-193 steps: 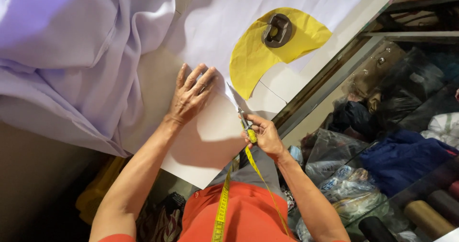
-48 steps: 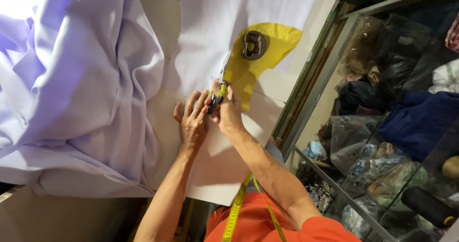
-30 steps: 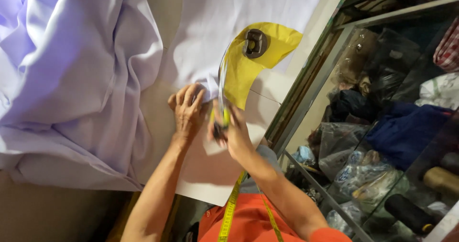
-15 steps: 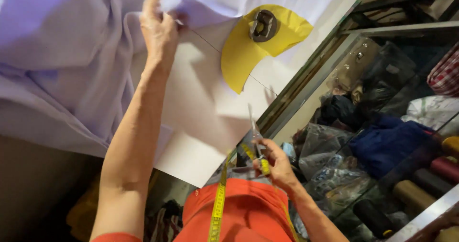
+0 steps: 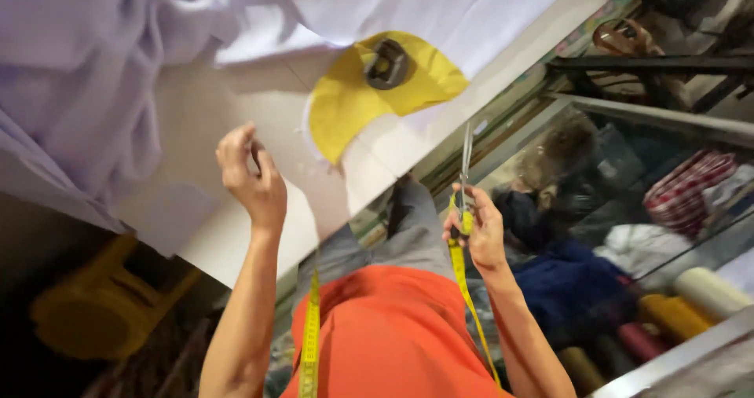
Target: The person uses scissors to cut a piece of white fabric following the outline of a yellow paper pattern. They then lift the cut fabric piece and place it on a nearby sewing machine before returning to the table to continue cutting.
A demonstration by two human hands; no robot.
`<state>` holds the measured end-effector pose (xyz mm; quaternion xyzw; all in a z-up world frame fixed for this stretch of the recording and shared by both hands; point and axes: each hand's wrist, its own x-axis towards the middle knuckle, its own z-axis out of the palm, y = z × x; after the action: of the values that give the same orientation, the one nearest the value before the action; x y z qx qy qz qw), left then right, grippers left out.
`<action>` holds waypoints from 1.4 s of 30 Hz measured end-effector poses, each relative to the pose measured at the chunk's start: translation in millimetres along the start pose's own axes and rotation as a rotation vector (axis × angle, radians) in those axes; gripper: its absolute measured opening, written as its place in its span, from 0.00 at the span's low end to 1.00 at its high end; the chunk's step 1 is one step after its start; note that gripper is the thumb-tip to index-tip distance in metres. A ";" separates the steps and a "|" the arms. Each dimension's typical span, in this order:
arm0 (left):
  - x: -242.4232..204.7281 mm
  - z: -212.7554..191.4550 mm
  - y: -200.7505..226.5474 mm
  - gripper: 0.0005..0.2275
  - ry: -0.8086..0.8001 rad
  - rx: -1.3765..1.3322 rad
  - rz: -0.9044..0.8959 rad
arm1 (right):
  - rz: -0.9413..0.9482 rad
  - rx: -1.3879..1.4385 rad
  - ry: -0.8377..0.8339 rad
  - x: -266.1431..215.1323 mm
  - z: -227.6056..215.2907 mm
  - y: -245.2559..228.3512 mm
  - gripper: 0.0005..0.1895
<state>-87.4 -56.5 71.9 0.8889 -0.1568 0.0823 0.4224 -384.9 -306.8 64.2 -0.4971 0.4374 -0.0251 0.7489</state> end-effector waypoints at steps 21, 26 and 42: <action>-72.1 144.1 146.6 0.25 -0.267 0.373 0.175 | 0.018 -0.150 -0.225 77.5 -92.8 -86.3 0.28; -75.5 118.5 126.3 0.31 -0.248 0.444 0.015 | 0.015 -0.209 -0.238 77.0 -71.9 -95.9 0.27; -92.0 136.4 105.6 0.30 -0.245 0.573 -0.346 | 0.095 -0.469 -0.506 92.8 -51.4 -116.8 0.27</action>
<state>-208.6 -205.9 36.9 0.9880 -0.0238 -0.0572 0.1416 -316.3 -446.6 89.0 -0.6253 0.2542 0.2351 0.6993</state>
